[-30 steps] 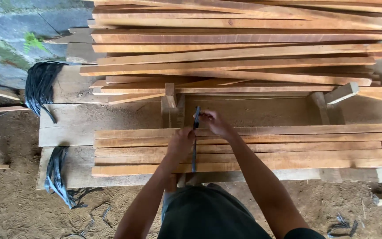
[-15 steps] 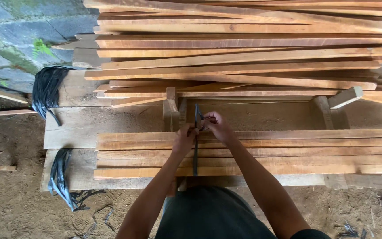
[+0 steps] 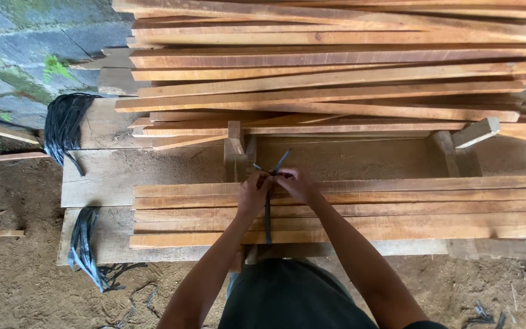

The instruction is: Bundling long strips of wood together using flexible tying material.

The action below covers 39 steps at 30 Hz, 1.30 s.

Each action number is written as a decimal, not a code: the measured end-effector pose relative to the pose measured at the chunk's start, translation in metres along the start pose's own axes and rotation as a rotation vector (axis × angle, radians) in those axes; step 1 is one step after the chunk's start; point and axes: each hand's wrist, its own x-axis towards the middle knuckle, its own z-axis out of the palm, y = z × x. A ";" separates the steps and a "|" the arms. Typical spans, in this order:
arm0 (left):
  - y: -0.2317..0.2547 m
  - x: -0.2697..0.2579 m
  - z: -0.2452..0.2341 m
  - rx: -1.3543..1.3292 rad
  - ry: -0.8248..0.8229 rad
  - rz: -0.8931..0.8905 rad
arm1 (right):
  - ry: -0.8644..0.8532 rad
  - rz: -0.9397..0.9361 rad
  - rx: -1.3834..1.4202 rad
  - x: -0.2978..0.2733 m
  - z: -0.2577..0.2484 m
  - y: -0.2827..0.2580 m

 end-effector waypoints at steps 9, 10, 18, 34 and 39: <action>0.036 -0.018 -0.010 0.118 -0.146 -0.048 | 0.072 -0.026 0.282 -0.013 -0.001 0.006; 0.025 -0.016 -0.003 0.118 -0.148 -0.046 | 0.075 -0.026 0.282 -0.014 -0.002 0.005; 0.007 -0.005 -0.003 -0.111 -0.215 -0.116 | -0.045 -0.069 0.260 -0.019 -0.016 -0.016; 0.002 0.004 -0.002 -0.015 -0.250 -0.128 | -0.024 0.046 0.337 -0.005 -0.013 0.012; -0.008 0.002 0.004 -0.053 -0.192 -0.107 | -0.006 0.009 0.308 -0.006 -0.012 0.023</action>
